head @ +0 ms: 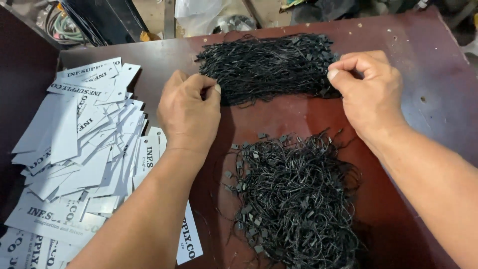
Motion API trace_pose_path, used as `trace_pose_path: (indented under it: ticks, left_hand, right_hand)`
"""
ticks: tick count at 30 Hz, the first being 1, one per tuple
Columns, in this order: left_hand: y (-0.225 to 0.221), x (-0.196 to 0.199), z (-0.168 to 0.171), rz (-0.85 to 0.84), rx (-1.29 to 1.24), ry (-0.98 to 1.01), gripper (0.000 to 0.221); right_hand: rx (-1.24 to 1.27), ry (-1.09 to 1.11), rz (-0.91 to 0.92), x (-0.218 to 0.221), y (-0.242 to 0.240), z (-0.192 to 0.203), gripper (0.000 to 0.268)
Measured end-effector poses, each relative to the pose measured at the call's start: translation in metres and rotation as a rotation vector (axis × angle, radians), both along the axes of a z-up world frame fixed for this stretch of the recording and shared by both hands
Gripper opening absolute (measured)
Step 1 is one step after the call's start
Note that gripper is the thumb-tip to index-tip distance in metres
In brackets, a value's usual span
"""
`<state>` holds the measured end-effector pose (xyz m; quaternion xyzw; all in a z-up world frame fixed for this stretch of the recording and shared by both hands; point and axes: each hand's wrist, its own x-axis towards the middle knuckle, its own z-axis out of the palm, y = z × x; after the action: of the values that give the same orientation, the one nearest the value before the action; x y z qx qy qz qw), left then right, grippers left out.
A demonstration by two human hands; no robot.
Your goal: Sorting and untangling plastic tag fasteners from a pile and placing them into an organized group on a table.
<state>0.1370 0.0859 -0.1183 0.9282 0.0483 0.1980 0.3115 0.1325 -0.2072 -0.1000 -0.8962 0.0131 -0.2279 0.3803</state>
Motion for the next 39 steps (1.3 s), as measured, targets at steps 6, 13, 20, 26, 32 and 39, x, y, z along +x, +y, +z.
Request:
trace_pose_path:
  ticks: [6, 13, 20, 26, 32, 39]
  left_hand:
    - [0.001, -0.004, 0.000, -0.017, 0.144, -0.079, 0.018]
    - [0.000, -0.033, 0.021, -0.103, 0.057, -0.152, 0.038]
    - [-0.022, -0.067, 0.024, -0.301, -0.076, -0.200, 0.029]
    - [-0.016, -0.062, 0.021, -0.314, -0.039, -0.281, 0.029]
    - [-0.033, -0.075, 0.029, -0.314, -0.089, -0.249, 0.021]
    - [-0.049, -0.089, 0.045, -0.311, -0.263, 0.000, 0.026]
  right_hand:
    - [0.049, 0.009, 0.025, -0.010, -0.007, 0.008, 0.013]
    - [-0.130, 0.277, 0.095, -0.083, -0.009, 0.044, 0.018]
    - [-0.232, 0.297, 0.502, -0.149, -0.016, 0.032, 0.015]
    - [-0.623, 0.257, 0.545, -0.144, -0.028, 0.022, 0.014]
    - [-0.620, 0.434, 0.451, -0.133, -0.031, 0.013, 0.015]
    - [-0.291, 0.702, 0.113, -0.122, 0.000, 0.057, 0.022]
